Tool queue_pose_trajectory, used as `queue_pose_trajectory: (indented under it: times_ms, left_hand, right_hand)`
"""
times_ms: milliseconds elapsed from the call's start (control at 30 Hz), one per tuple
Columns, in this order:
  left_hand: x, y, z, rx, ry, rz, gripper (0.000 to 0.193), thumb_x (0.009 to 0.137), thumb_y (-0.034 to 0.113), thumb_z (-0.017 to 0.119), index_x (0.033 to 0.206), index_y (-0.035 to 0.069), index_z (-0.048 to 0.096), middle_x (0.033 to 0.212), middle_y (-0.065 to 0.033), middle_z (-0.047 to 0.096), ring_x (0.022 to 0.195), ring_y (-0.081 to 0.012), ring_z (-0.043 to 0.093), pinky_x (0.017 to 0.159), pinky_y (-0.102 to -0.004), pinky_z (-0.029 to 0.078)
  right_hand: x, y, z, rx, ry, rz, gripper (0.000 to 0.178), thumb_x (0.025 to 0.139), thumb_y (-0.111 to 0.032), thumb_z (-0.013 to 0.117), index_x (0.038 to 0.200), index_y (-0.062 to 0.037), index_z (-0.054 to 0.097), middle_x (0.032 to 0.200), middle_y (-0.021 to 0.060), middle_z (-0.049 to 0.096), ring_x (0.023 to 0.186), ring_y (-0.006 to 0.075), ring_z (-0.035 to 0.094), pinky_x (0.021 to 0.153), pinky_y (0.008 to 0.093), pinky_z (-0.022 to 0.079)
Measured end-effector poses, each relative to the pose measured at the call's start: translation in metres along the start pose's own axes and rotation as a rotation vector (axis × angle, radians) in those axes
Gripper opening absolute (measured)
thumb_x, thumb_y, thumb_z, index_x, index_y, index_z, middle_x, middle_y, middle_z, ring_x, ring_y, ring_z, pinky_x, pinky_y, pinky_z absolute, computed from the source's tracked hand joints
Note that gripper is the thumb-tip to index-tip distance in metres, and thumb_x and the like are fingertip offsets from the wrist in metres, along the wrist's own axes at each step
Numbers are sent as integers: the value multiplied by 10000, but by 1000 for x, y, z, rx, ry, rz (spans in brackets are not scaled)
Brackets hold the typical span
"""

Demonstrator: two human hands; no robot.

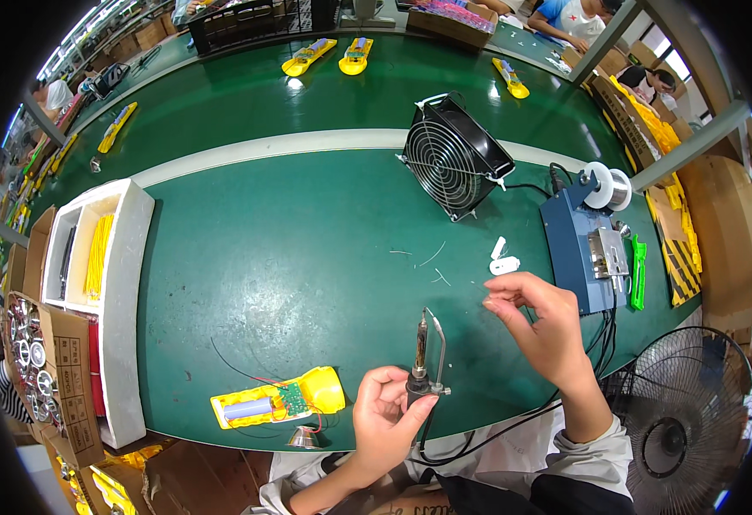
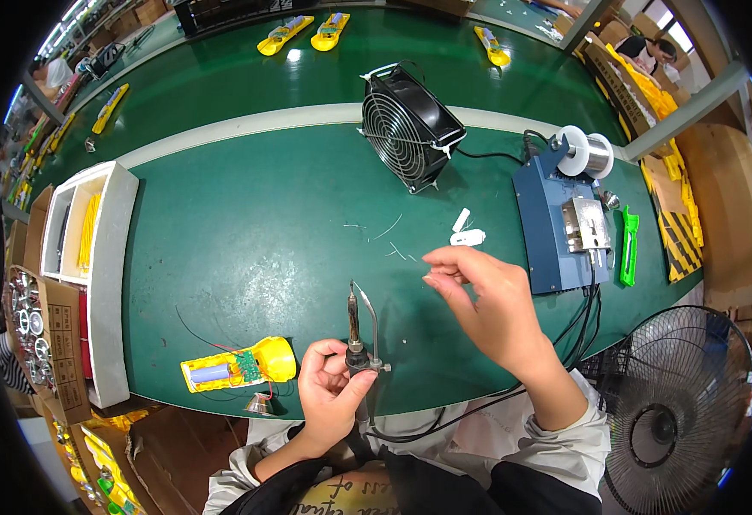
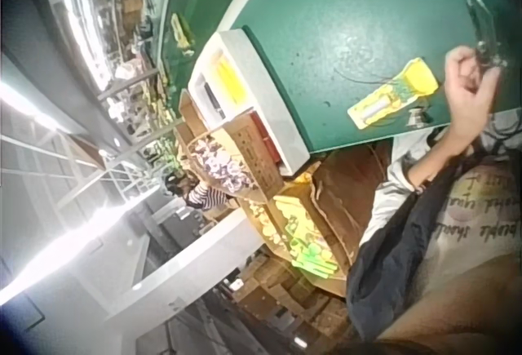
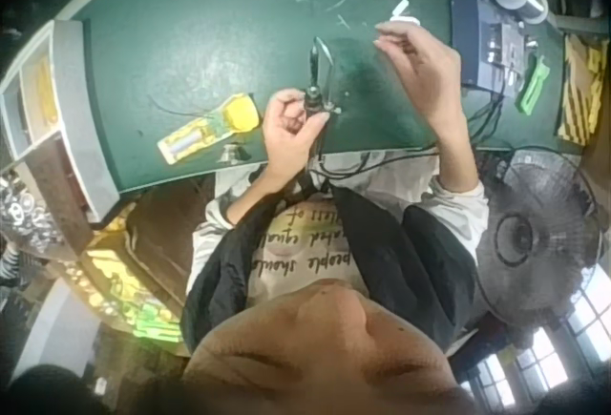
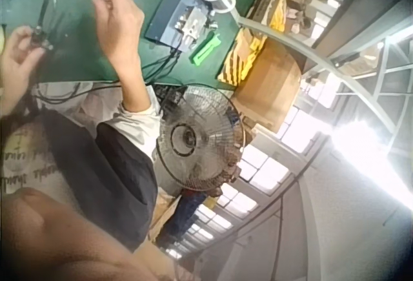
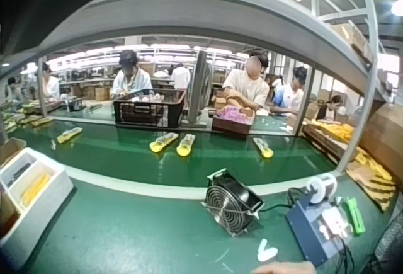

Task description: The person assembles flashlights on an assembly line by soldering wires onto circuit boards using a soldering iron and placing the components onto a conveyor belt.

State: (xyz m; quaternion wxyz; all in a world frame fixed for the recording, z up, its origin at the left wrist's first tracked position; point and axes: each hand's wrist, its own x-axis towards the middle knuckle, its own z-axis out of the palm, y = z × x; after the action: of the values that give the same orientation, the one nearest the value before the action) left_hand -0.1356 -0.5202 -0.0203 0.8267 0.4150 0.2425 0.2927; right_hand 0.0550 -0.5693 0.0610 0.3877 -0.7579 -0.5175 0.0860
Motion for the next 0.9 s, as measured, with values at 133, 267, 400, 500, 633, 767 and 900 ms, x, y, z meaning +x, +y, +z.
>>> queue_pose_trajectory:
  times_ms: [133,267,400,500,633,767,900]
  left_hand:
    - [1,6,1,-133,-83,-34,309,831,129,568,1041,24,369,899,-124,586,799,-143,555,682,-262,435]
    - [-2,-4,-3,-275,-192,-112,420,847,349,505,1083,16,407,870,-131,571,694,-145,471,665,-282,384]
    - [-9,-8,-1,-331,-242,-111,410,862,342,481,1095,17,394,867,-149,564,666,-137,441,635,-278,376]
    - [-11,-11,-6,-325,-309,-138,419,874,380,440,1073,17,376,967,-178,554,758,-119,472,715,-262,388]
    - [-11,-10,-6,-284,-305,-126,416,875,383,438,1066,18,377,972,-181,557,753,-117,468,718,-264,389]
    - [-10,-8,-2,-280,-278,-121,389,880,353,443,1067,18,382,951,-187,562,707,-121,446,678,-269,383]
    - [-11,-8,-1,-280,-247,-122,351,887,313,446,1067,17,387,929,-192,564,668,-124,425,635,-271,375]
  right_hand:
    - [-1,-6,-2,31,-11,49,101,710,45,626,806,29,597,737,88,602,681,133,594,613,217,469]
    - [-3,-6,6,104,68,-83,93,708,20,633,792,0,596,722,77,607,607,143,574,536,229,450]
    - [-6,-17,17,168,105,-122,102,678,34,647,757,-2,593,709,76,602,578,135,554,506,220,440]
    - [-11,-19,20,199,137,-145,119,654,43,655,744,-4,593,694,74,600,566,128,548,489,211,432]
    - [-15,-20,21,206,141,-158,145,623,47,660,736,-19,599,675,59,598,542,125,539,470,214,426]
    - [-12,-20,18,161,137,-182,160,605,44,666,733,-29,604,675,56,597,543,133,545,466,220,425]
    - [-8,-20,17,105,120,-225,182,588,44,665,740,-36,603,678,56,593,557,155,557,472,236,431]
